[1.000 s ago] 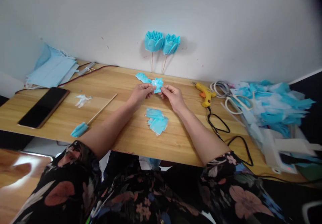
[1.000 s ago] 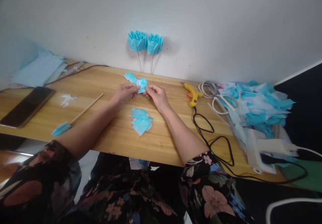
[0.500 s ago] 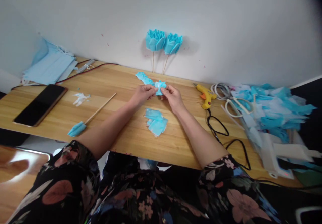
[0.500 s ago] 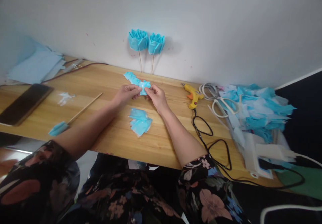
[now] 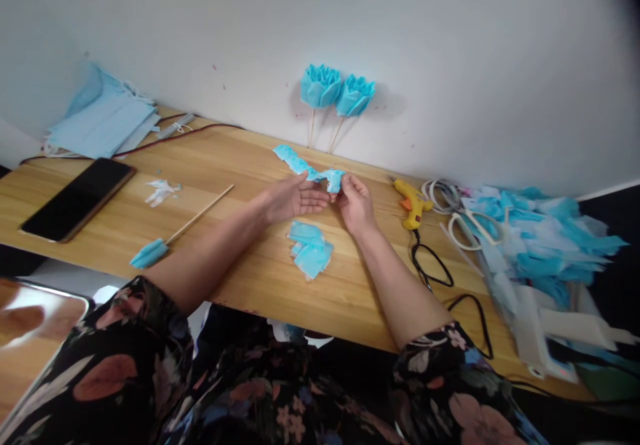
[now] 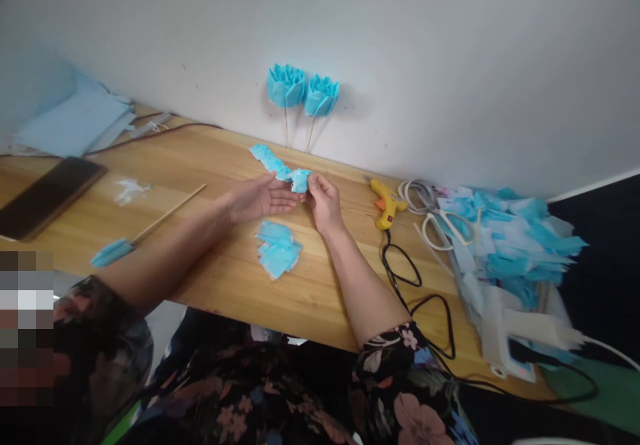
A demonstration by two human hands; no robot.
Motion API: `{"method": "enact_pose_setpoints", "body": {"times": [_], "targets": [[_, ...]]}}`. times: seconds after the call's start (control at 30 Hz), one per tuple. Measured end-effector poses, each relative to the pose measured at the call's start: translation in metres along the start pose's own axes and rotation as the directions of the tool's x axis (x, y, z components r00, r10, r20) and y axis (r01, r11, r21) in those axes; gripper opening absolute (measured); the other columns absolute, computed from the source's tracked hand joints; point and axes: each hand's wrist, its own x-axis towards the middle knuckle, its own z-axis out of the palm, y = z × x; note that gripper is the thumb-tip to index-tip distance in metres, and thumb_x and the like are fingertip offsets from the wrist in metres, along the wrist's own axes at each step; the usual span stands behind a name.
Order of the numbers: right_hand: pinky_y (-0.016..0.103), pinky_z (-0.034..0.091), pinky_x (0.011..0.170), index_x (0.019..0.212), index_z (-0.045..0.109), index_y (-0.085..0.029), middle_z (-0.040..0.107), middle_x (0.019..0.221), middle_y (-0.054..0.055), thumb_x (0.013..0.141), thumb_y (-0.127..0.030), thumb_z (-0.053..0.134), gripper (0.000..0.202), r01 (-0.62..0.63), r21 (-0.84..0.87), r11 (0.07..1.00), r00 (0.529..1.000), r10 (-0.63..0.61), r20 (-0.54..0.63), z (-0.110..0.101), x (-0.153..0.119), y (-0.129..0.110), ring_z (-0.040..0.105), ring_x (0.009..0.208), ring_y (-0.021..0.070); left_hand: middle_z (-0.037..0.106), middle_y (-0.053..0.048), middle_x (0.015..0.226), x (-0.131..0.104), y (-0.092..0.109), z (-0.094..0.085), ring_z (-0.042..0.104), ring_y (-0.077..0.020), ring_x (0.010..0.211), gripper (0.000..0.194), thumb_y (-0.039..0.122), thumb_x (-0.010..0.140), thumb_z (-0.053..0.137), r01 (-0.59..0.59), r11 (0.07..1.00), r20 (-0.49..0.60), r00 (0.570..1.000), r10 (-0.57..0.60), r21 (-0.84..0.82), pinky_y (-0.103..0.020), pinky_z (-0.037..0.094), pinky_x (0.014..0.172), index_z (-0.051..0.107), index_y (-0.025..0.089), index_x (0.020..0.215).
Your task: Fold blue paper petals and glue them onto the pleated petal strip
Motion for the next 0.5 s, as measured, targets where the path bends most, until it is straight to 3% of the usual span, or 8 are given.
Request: {"method": "enact_pose_setpoints", "body": {"times": [0.13, 0.3, 0.4, 0.5], "targets": [[0.028, 0.041, 0.059, 0.066, 0.062, -0.022, 0.058, 0.061, -0.002, 0.081, -0.068, 0.073, 0.05, 0.04, -0.075, 0.996, 0.996, -0.034, 0.088, -0.005, -0.003, 0.001, 0.051, 0.058, 0.0126, 0.077, -0.013, 0.1, 0.004, 0.001, -0.005, 0.073, -0.0212, 0.091, 0.034, 0.042, 0.104, 0.051, -0.151, 0.988, -0.057, 0.987, 0.15, -0.026, -0.036, 0.054, 0.094, 0.069, 0.013, 0.102], [0.03, 0.042, 0.065, 0.067, 0.066, -0.021, 0.062, 0.063, -0.001, 0.089, -0.064, 0.066, 0.048, 0.085, -0.273, 0.958, 0.981, -0.033, 0.19, -0.006, -0.009, 0.003, 0.054, 0.062, 0.0138, 0.075, -0.007, 0.092, 0.002, 0.008, -0.007, 0.071, -0.0165, 0.081, 0.015, 0.028, 0.094, 0.069, -0.368, 0.93, -0.102, 0.926, 0.365, -0.015, -0.03, 0.055, 0.081, 0.069, 0.014, 0.1], [0.031, 0.043, 0.063, 0.065, 0.066, -0.021, 0.063, 0.063, 0.001, 0.089, -0.07, 0.061, 0.056, 0.054, -0.283, 0.958, 0.988, -0.01, 0.157, -0.005, -0.008, 0.007, 0.056, 0.06, 0.0143, 0.075, -0.004, 0.095, -0.001, 0.009, -0.008, 0.071, -0.0159, 0.082, 0.03, 0.02, 0.082, 0.079, -0.44, 0.897, -0.098, 0.892, 0.441, 0.032, -0.03, 0.055, 0.08, 0.069, 0.016, 0.11], [0.031, 0.044, 0.06, 0.065, 0.066, -0.021, 0.063, 0.063, 0.002, 0.087, -0.078, 0.056, 0.062, 0.002, -0.261, 0.965, 0.994, 0.026, 0.103, -0.004, -0.005, 0.012, 0.056, 0.058, 0.0144, 0.075, -0.006, 0.101, -0.001, 0.008, -0.009, 0.072, -0.0176, 0.085, 0.042, 0.023, 0.076, 0.084, -0.451, 0.89, -0.088, 0.886, 0.455, 0.061, -0.031, 0.055, 0.08, 0.069, 0.017, 0.115]]}}
